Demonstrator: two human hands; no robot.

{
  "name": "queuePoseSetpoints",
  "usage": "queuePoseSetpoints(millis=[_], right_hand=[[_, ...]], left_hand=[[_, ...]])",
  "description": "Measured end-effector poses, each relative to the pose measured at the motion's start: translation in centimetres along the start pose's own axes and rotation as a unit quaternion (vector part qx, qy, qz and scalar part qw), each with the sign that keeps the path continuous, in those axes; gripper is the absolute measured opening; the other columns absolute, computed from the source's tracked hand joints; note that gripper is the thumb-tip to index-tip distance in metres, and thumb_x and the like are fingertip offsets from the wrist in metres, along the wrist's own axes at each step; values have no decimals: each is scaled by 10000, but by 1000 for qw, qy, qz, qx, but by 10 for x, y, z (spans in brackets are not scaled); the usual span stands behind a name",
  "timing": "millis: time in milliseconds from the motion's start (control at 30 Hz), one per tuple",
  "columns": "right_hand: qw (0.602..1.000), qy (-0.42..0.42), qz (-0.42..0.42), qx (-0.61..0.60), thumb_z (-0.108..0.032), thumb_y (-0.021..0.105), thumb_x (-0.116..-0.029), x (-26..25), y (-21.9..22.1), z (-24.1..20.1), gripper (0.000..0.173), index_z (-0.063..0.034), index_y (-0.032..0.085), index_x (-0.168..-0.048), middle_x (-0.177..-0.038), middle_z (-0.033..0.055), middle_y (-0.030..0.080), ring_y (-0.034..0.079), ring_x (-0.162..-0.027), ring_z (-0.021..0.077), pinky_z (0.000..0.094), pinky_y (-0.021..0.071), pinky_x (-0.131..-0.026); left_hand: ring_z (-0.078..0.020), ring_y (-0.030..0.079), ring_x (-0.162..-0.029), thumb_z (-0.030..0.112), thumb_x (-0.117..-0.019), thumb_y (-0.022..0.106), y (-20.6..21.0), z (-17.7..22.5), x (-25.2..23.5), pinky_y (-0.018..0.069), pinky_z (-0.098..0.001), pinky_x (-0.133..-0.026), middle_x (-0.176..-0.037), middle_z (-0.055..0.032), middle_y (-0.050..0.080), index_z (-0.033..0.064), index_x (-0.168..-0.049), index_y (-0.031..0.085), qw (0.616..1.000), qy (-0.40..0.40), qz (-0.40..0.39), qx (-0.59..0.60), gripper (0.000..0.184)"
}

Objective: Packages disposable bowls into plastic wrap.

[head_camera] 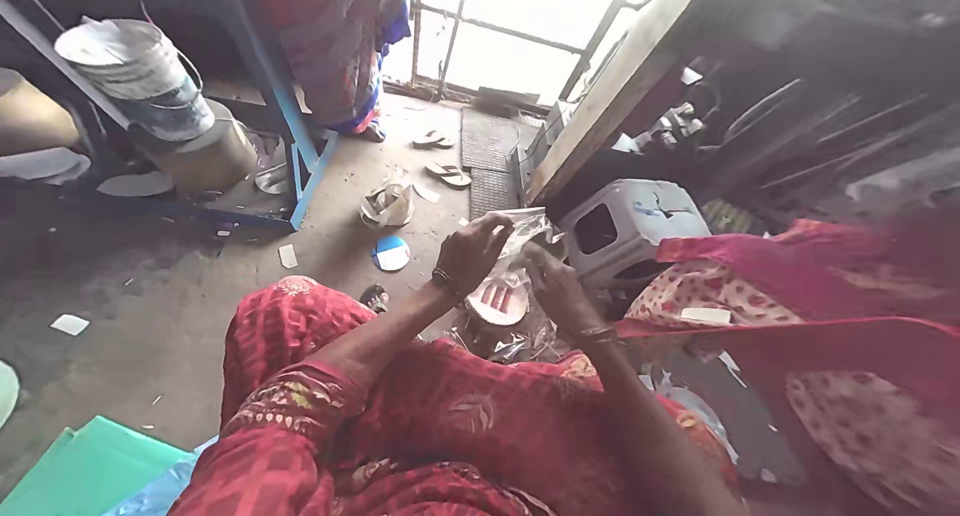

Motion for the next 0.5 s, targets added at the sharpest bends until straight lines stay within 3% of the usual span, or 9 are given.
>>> queuePoseSetpoints(millis=[67, 133, 200, 267, 300, 333, 400, 433, 500], right_hand=[[996, -68, 34, -40, -120, 519, -1041, 6, -4, -26, 269, 16, 717, -1161, -1018, 184, 739, 726, -923, 303, 478, 580, -874], [994, -32, 20, -104, -102, 510, -1039, 9, 2, -42, 240, 49, 690, -1086, -913, 178, 701, 689, -860, 258, 440, 548, -825], [969, 49, 42, -239, -29, 488, -1019, 9, 13, -35, 227, 106, 630, -1135, -960, 154, 662, 637, -913, 150, 318, 522, -868], [892, 105, 76, -433, 16, 403, -1027, 9, 27, -18, 217, 65, 562, -1166, -963, 61, 625, 604, -897, 27, 186, 514, -827], [862, 129, 53, -487, 18, 374, -1040, 11, 32, -13, 224, 57, 551, -1172, -968, 51, 613, 589, -883, 16, 176, 505, -808], [862, 154, 24, -482, 21, 393, -1025, 12, 29, -13, 218, 58, 584, -1124, -946, 60, 652, 612, -847, 20, 175, 515, -779], [917, 181, -70, -348, 9, 466, -1038, 17, 23, -13, 220, 99, 622, -1164, -1031, 121, 678, 631, -911, 74, 204, 514, -856], [941, 204, -83, -257, -10, 515, -1030, 20, 22, -11, 184, 82, 648, -1118, -1027, 133, 689, 644, -921, 102, 226, 516, -869], [951, 254, -91, -153, -34, 533, -1040, 26, 22, -4, 224, 101, 644, -1180, -1152, 209, 676, 632, -1057, 193, 312, 467, -992]], left_hand=[[-244, 722, -911, 212, -1036, 595, 4, 3, 3, 602, -463, -781, -1096, -114, 726, 75, -1155, 729, 1000, 12, -8, 18, 226], [-242, 717, -966, 178, -996, 650, 11, 13, 9, 614, -448, -765, -1158, -118, 697, 80, -1103, 747, 998, 51, -5, 39, 174], [-233, 723, -983, 132, -970, 671, 22, 27, 18, 623, -438, -764, -1224, -111, 691, 80, -1098, 750, 994, 91, -37, 52, 159], [-249, 732, -987, 114, -989, 630, 31, 41, 29, 614, -460, -790, -1224, -111, 707, 66, -1141, 735, 989, 94, -97, 64, 191], [-246, 737, -1004, 136, -1013, 593, 34, 46, 35, 611, -458, -811, -1238, -106, 714, 66, -1158, 732, 986, 91, -119, 69, 213], [-247, 736, -1021, 160, -1029, 568, 36, 52, 40, 604, -454, -829, -1249, -109, 715, 58, -1173, 723, 983, 87, -138, 81, 235], [-257, 728, -1042, 156, -1044, 543, 38, 63, 48, 593, -440, -877, -1212, -140, 719, 22, -1179, 707, 976, 92, -161, 117, 251], [-255, 730, -1026, 157, -1046, 536, 39, 66, 51, 591, -436, -877, -1182, -145, 726, 18, -1177, 708, 973, 95, -167, 124, 257], [-244, 739, -962, 162, -1047, 534, 40, 70, 52, 598, -424, -835, -1119, -137, 741, 27, -1151, 720, 974, 110, -159, 117, 253]])
Point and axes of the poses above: each hand's wrist, its own x-axis away from the middle knuckle, its own y-axis out of the palm, z = x × y, the point moved 8 cm from there along -x, towards the middle knuckle
